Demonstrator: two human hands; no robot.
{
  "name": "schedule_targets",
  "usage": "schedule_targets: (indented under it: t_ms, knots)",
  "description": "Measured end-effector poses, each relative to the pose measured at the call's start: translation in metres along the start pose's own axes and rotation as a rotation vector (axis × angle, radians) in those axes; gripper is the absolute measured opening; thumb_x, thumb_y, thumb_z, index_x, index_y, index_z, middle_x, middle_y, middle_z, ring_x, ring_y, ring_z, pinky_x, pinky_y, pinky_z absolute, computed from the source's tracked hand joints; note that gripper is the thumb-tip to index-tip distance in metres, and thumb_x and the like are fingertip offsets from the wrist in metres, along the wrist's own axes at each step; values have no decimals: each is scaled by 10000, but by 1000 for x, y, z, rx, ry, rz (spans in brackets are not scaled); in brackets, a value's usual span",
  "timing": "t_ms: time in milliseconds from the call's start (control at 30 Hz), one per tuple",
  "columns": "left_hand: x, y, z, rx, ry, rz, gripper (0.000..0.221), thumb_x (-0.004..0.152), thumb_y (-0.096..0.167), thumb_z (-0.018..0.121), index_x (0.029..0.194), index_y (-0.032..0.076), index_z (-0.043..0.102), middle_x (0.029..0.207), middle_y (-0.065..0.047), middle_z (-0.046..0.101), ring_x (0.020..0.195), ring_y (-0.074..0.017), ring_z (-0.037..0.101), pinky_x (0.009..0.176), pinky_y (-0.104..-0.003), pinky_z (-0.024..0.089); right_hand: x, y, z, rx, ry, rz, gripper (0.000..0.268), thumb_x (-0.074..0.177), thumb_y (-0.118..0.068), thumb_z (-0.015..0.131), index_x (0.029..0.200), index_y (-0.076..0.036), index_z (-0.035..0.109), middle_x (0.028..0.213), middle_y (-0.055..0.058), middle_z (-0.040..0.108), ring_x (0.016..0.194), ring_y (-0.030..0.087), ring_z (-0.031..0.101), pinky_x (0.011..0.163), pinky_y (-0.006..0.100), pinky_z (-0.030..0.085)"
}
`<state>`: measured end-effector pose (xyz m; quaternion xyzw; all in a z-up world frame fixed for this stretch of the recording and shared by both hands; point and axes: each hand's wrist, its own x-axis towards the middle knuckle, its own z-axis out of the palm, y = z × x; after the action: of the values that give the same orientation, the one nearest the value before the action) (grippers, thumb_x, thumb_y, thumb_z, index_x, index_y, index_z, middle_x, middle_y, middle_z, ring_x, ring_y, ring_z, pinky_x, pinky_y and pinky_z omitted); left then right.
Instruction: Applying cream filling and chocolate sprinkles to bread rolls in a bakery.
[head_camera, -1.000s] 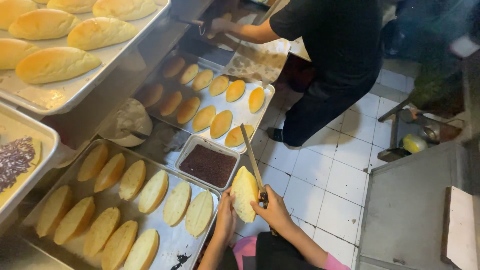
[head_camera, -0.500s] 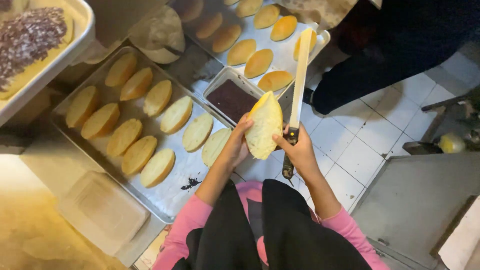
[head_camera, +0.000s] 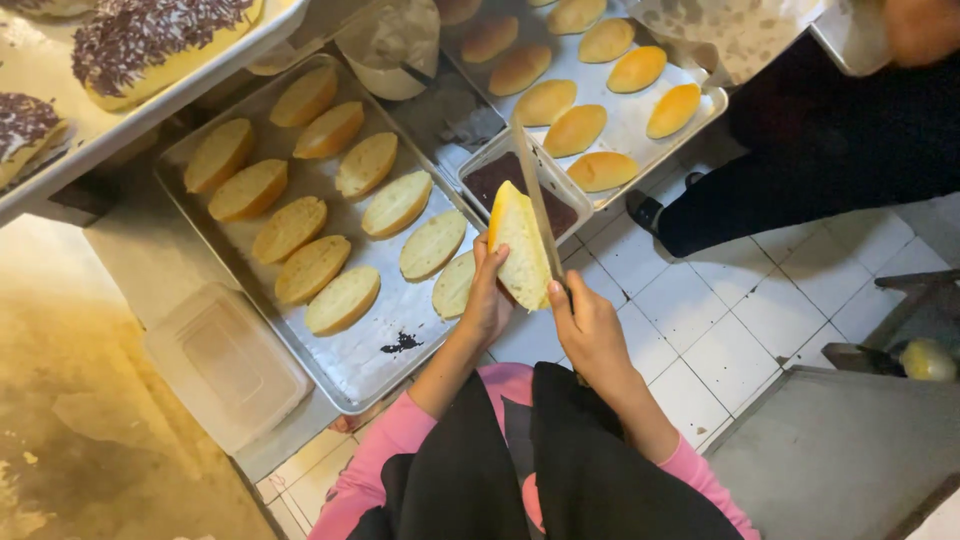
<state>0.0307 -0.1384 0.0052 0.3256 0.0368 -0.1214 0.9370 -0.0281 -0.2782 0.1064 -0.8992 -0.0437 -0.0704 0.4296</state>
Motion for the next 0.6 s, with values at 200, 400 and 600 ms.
schedule_targets:
  t_ms: [200,400,600]
  knots:
    - [-2,13,-17,-83,71,63,526,965,354,634,1397,215,369,1357,-61,509,1292,-235,529,1082,-474,462,-8,2,29,-91,-243,127,300,1045,-327,514,967,-38,538,686,268,633,690,495,627,583,571,454]
    - [13,50,-74,-347,165,176,566,987,370,636,1436,57,490,1390,-124,603,1281,-288,587,1137,-461,446,-34,3,28,-142,-477,66,283,1013,-333,525,967,-53,531,708,241,658,699,477,637,602,572,455]
    - [-6,118,-153,-228,276,382,545,1002,347,649,1430,32,529,1398,-95,633,1302,-239,598,1168,-408,443,-47,15,16,-178,-699,42,310,988,-355,562,940,-49,569,731,242,659,735,463,640,637,521,495]
